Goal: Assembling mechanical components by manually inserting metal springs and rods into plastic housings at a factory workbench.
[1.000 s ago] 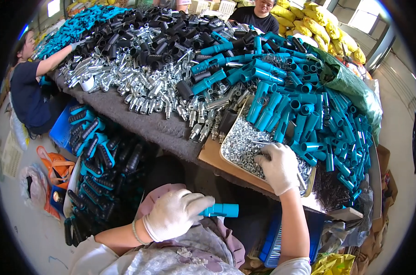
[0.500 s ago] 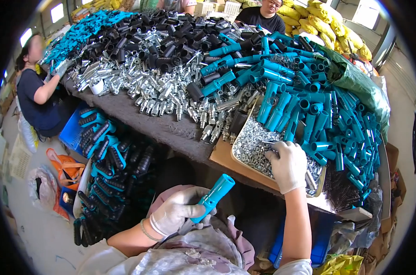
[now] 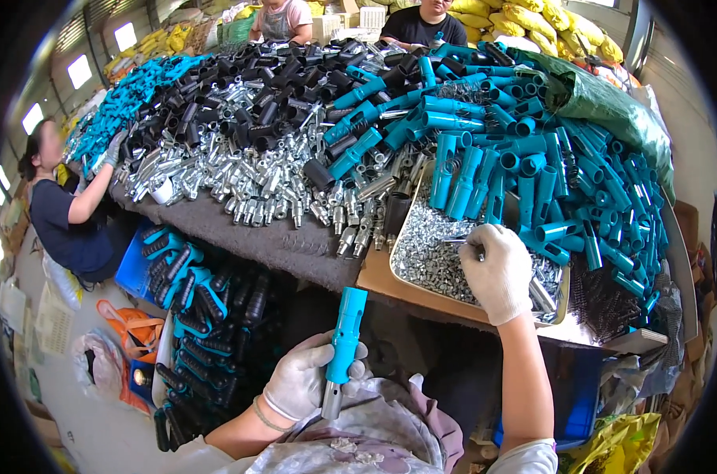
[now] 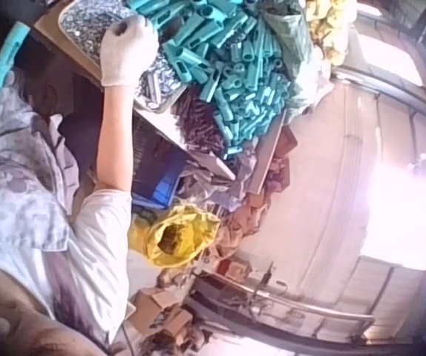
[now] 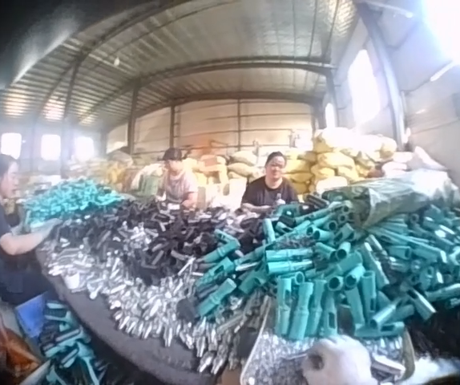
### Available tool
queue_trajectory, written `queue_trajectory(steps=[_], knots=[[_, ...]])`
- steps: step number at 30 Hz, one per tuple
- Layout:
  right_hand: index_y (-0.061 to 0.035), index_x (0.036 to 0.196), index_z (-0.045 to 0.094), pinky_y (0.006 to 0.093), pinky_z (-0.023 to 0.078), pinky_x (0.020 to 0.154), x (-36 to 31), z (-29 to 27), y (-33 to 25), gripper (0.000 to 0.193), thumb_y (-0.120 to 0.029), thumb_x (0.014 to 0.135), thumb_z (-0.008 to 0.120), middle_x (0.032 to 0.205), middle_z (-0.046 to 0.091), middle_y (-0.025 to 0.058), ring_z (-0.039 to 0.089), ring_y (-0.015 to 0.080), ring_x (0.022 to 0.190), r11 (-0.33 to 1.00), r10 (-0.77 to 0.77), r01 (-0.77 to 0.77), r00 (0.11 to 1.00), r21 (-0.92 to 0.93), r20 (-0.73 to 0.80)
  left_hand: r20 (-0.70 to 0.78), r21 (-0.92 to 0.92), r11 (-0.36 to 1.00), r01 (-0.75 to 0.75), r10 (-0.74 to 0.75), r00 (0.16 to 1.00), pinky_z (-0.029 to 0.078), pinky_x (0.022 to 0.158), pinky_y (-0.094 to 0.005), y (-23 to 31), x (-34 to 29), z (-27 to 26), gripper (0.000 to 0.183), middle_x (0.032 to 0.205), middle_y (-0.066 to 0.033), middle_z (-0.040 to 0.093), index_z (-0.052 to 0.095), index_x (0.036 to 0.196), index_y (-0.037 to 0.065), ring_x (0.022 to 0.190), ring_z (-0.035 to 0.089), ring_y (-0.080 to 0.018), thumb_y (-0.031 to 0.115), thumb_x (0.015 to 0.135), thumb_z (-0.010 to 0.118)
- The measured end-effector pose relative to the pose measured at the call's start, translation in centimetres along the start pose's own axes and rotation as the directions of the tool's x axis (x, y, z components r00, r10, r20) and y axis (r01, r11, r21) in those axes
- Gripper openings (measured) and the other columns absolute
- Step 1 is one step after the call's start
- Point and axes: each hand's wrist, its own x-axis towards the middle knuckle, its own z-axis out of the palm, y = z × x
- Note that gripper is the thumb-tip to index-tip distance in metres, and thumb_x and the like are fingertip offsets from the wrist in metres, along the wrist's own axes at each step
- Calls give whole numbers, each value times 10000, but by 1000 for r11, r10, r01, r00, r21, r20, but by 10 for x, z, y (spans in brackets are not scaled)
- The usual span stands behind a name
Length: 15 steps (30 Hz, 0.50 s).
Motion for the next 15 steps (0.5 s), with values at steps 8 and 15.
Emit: queue_trajectory(steps=[8,15], knots=[[10,835,665,279,520,761,-40,-33,-58,45,-30,816,672,872,687,54,627,122,807,272,81,-565,820,779,567,-59,394,906,-157,195,979,545,845,-355,-3,3,4,509,1146,-150,635,467,1359,-57,954,655,-237,104,897,611],[0,831,699,307,538,699,-99,14,-103,97,52,752,722,855,688,99,667,188,758,432,66,-340,936,835,347,-96,685,697,-214,377,921,497,898,-301,-11,6,25,483,1122,-100,632,515,1324,-77,971,604,-156,64,874,619]])
